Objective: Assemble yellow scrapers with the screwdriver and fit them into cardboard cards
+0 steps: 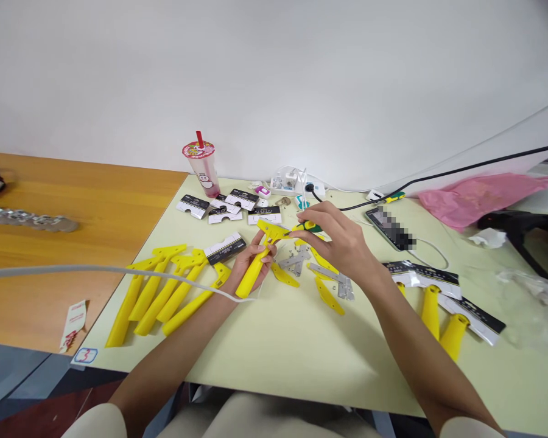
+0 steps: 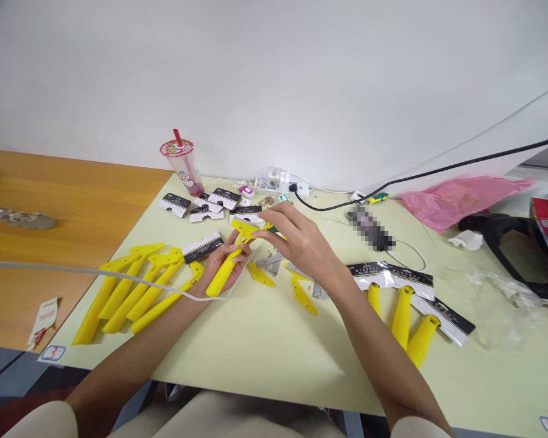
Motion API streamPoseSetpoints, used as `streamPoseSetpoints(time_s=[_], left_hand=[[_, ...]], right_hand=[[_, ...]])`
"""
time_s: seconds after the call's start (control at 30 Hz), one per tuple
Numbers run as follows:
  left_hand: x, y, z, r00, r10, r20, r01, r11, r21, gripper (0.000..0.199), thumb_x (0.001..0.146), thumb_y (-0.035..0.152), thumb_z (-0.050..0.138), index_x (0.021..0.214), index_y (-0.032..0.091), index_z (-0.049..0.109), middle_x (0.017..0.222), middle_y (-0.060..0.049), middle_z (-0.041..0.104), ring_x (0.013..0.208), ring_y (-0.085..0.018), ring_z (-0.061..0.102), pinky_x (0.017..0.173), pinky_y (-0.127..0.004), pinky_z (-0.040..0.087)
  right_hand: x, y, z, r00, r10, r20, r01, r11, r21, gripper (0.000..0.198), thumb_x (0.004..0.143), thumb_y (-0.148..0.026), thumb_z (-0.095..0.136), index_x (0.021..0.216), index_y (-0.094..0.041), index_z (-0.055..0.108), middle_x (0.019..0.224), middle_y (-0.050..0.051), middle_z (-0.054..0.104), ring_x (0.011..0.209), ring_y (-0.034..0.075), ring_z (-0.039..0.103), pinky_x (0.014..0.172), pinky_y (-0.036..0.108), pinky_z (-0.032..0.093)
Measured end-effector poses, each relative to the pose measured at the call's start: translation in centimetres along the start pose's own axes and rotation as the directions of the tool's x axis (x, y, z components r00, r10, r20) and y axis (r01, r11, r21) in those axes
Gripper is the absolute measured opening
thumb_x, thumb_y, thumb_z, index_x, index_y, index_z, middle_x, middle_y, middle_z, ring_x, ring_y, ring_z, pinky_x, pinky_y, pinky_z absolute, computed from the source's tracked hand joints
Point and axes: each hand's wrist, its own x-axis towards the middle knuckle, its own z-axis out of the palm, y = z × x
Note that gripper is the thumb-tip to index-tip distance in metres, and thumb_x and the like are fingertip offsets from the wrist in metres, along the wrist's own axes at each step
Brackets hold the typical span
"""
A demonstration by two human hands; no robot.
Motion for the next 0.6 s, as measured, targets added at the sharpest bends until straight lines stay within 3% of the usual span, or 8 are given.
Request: streamPoseSetpoints(time_s=[0.2,0.27,0.4,0.53,0.6], left_hand=[[0.32,0.09,-0.49,1.0,0.006,-0.009,-0.006,1.0,-0.006,0.069,0.083,-0.002,0.063,0.145,0.029,0.065,0.129,-0.009,0.067,0.086,-0.008,0.067,0.061,-0.01,0.049],[0.27,0.1,-0.28,1.0,0.009,-0.015,-0.009,1.0,0.001,0.07,0.082,-0.002,0.064,0.145,0.029,0.065,0.131,-0.009,0.067,0.084,-0.007,0.066,0.059,-0.01,0.048],[0.17,0.0,-0.02,1.0,0.001,-0.01,-0.001,1.0,-0.003,0.072,0.081,-0.003,0.063,0.147,0.028,0.064,0.13,-0.01,0.067,0.083,-0.007,0.066,0.058,-0.01,0.047],[0.24,-0.02,-0.23,1.0,0.002,-0.019,-0.002,1.0,-0.002,0.072,0.082,-0.003,0.063,0.147,0.028,0.063,0.13,-0.01,0.067,0.084,-0.008,0.067,0.059,-0.01,0.049],[0.29,0.02,-0.32,1.0,0.01,-0.022,-0.01,1.0,-0.006,0.072,0.081,-0.003,0.063,0.146,0.028,0.064,0.131,-0.01,0.067,0.084,-0.008,0.066,0.059,-0.01,0.049]], right_hand=[[0.59,-0.75,-0.49,0.991,0.054,0.119,-0.065,0.994,0.092,0.048,0.112,-0.024,0.053,0.158,-0.034,0.044,0.153,0.015,0.057,0.151,0.032,0.052,0.123,0.058,0.051],[0.53,-0.61,-0.6,0.994,0.043,0.101,-0.053,0.993,0.101,0.044,0.112,-0.024,0.054,0.154,-0.034,0.048,0.148,0.014,0.062,0.144,0.031,0.059,0.119,0.056,0.055],[0.35,-0.3,-0.52,0.999,0.018,0.043,-0.018,1.0,-0.002,0.025,0.111,-0.027,0.061,0.136,-0.031,0.057,0.123,0.012,0.07,0.113,0.029,0.071,0.093,0.047,0.063],[0.53,-0.48,-0.68,0.992,0.052,0.111,-0.058,0.997,0.055,0.036,0.11,-0.026,0.059,0.145,-0.03,0.05,0.142,0.016,0.063,0.138,0.032,0.062,0.108,0.052,0.058],[0.55,-0.5,-0.74,0.992,0.044,0.121,-0.056,0.993,0.103,0.036,0.11,-0.024,0.058,0.145,-0.031,0.05,0.143,0.014,0.064,0.14,0.031,0.061,0.111,0.051,0.057]])
